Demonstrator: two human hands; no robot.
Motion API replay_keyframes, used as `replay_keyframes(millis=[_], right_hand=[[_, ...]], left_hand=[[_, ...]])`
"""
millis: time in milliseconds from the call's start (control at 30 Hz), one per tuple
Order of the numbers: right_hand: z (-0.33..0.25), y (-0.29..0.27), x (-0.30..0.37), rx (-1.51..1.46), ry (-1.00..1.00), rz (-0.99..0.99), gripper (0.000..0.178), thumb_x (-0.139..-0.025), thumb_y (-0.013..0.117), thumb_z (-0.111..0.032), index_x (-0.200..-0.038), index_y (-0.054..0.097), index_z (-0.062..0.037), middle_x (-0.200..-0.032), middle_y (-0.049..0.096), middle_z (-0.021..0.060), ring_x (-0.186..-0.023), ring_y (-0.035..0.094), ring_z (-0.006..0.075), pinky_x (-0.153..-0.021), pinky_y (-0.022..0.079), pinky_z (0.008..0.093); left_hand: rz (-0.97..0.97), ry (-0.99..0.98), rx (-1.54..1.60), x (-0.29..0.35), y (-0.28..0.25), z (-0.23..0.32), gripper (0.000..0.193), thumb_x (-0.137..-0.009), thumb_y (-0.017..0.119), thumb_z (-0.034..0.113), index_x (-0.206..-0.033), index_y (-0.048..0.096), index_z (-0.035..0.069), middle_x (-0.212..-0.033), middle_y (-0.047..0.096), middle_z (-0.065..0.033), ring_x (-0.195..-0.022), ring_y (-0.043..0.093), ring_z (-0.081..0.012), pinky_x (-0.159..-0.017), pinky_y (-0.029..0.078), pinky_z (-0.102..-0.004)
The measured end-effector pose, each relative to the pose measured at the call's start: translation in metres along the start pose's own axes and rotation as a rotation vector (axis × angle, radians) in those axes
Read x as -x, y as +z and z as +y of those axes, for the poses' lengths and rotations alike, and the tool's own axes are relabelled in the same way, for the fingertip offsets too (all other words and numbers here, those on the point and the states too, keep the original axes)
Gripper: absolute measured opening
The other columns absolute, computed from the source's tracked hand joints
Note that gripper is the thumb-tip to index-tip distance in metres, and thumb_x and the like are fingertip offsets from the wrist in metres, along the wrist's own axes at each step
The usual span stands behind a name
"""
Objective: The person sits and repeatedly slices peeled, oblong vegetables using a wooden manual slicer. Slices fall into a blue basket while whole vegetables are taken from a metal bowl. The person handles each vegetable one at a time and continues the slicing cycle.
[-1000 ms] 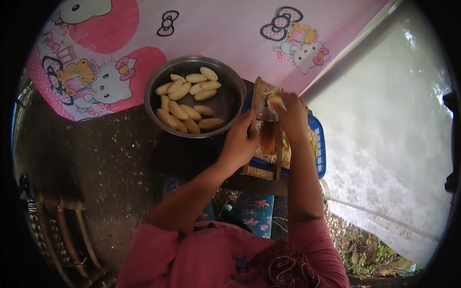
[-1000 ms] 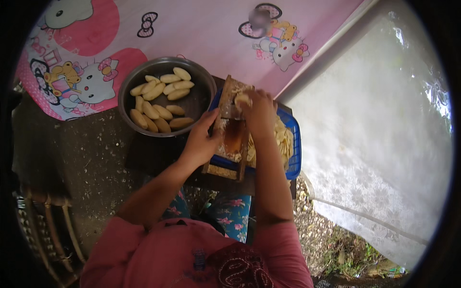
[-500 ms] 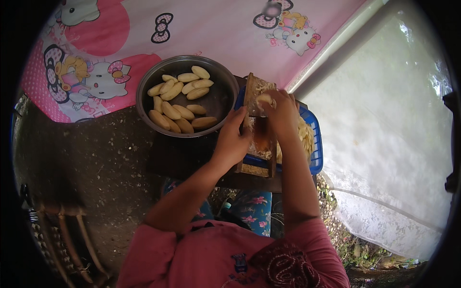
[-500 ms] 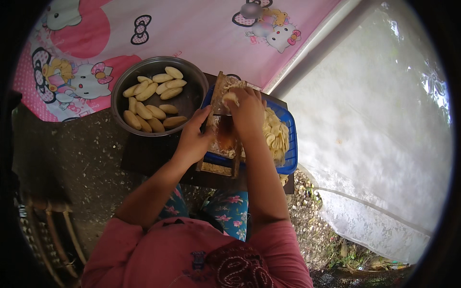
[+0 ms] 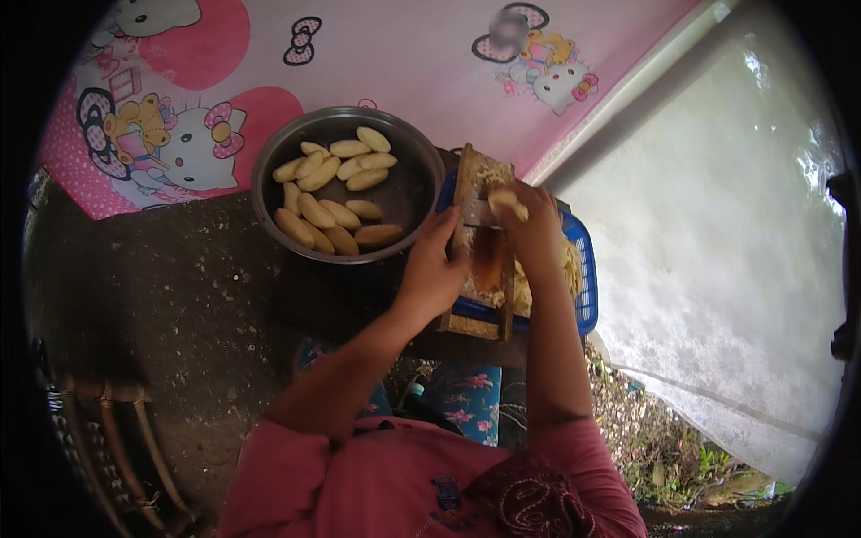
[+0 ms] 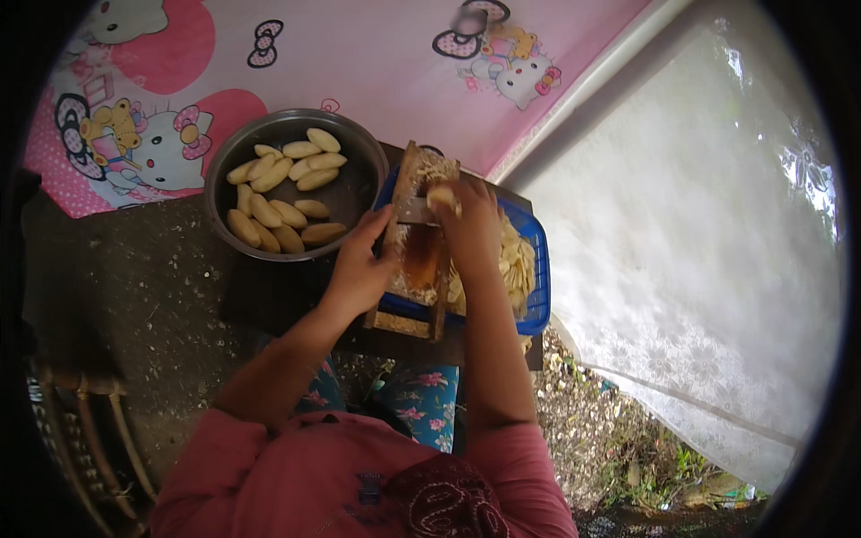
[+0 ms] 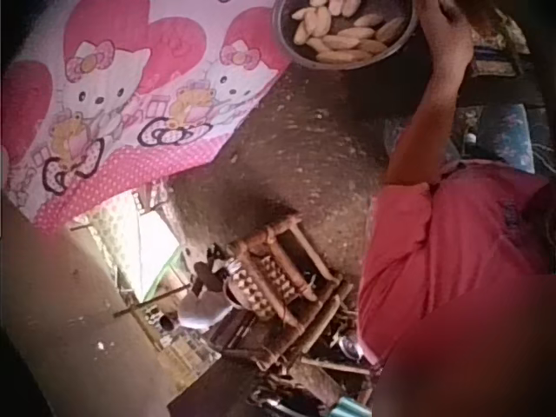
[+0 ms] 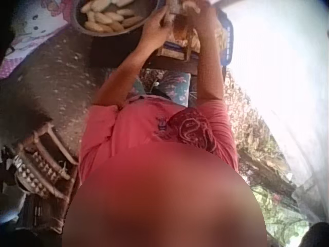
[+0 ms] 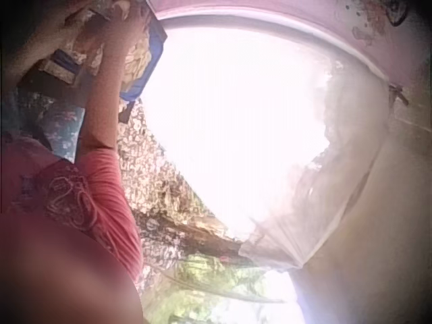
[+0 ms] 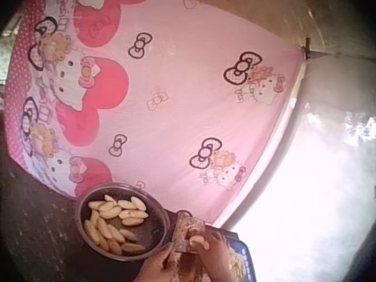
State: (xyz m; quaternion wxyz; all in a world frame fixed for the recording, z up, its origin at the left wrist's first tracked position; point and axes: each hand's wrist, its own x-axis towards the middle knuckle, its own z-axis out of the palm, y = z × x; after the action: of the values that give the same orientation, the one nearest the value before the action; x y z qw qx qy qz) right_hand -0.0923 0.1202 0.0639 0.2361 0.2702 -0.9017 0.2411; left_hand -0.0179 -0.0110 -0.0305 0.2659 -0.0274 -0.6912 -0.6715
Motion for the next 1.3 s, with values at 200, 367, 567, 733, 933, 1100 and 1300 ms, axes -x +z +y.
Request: replay_keyframes(millis=[200,367,567,733,933,1100,1300], right_hand=[[-0.035,-0.031,0.073,0.027,0.059,-0.166,0.036,-0.076,0.075,-0.018,-0.111,0.070,-0.0126,-0.105,0.063,0.0102,-0.107,0.056,0.0316,-0.092,0.043,0.0430],[0.003,0.006,-0.008,0.021,-0.024,0.001,0.032,-0.079,0.072,-0.020,-0.108,0.070,-0.0065,-0.104,0.065,0.0148,-0.107,0.057,0.0355,-0.093,0.045,0.0423],[-0.010,-0.017,0.023,0.078,-0.010,-0.078,0.034,-0.076,0.076,-0.018,-0.110,0.072,-0.0146,-0.105,0.065,0.0108,-0.105,0.058,0.0315,-0.094,0.045,0.0409],[-0.020,-0.029,0.057,-0.012,0.028,-0.155,0.040,-0.069,0.082,-0.012,-0.108,0.072,-0.0099,-0.099,0.066,0.0100,-0.098,0.062,0.0293,-0.090,0.048,0.0386],[0.026,0.009,-0.016,-0.037,0.072,-0.038,0.035,-0.078,0.074,-0.026,-0.111,0.071,-0.0155,-0.112,0.063,0.0117,-0.115,0.054,0.0317,-0.098,0.039,0.0435],[0.002,-0.022,0.046,-0.121,0.081,-0.154,0.038,-0.073,0.080,-0.020,-0.110,0.072,-0.0149,-0.114,0.062,0.0091,-0.113,0.056,0.0310,-0.096,0.043,0.0421],[0.020,-0.004,0.027,-0.119,0.038,-0.116,0.039,-0.075,0.078,-0.015,-0.112,0.071,-0.0114,-0.121,0.059,0.0128,-0.117,0.055,0.0304,-0.099,0.044,0.0392]], left_hand=[[0.063,0.058,-0.148,0.006,0.005,-0.002,0.054,-0.086,0.054,-0.003,-0.139,0.044,-0.004,-0.137,0.049,-0.0195,-0.132,0.046,-0.0271,-0.106,0.035,-0.0294],[-0.016,-0.036,0.038,0.001,0.004,-0.004,0.053,-0.087,0.052,-0.004,-0.140,0.043,-0.004,-0.130,0.052,-0.0155,-0.120,0.052,-0.0214,-0.099,0.040,-0.0271],[0.017,0.003,0.007,0.002,0.003,-0.002,0.054,-0.087,0.052,-0.004,-0.140,0.043,-0.004,-0.133,0.051,-0.0160,-0.121,0.051,-0.0220,-0.098,0.041,-0.0275],[0.036,0.052,-0.113,0.003,0.004,-0.006,0.055,-0.086,0.053,-0.003,-0.140,0.043,-0.004,-0.136,0.050,-0.0164,-0.124,0.050,-0.0233,-0.102,0.038,-0.0284],[-0.037,-0.056,0.012,0.002,-0.004,0.010,0.054,-0.086,0.055,-0.002,-0.139,0.044,-0.005,-0.134,0.050,-0.0198,-0.128,0.048,-0.0300,-0.104,0.038,-0.0328],[-0.001,-0.014,0.068,0.001,-0.001,0.008,0.054,-0.086,0.056,-0.002,-0.138,0.044,-0.005,-0.134,0.050,-0.0205,-0.124,0.051,-0.0293,-0.101,0.041,-0.0318],[-0.059,-0.143,0.068,0.003,-0.004,0.010,0.055,-0.088,0.055,-0.002,-0.142,0.044,-0.001,-0.143,0.048,-0.0197,-0.132,0.045,-0.0233,-0.107,0.035,-0.0304]])
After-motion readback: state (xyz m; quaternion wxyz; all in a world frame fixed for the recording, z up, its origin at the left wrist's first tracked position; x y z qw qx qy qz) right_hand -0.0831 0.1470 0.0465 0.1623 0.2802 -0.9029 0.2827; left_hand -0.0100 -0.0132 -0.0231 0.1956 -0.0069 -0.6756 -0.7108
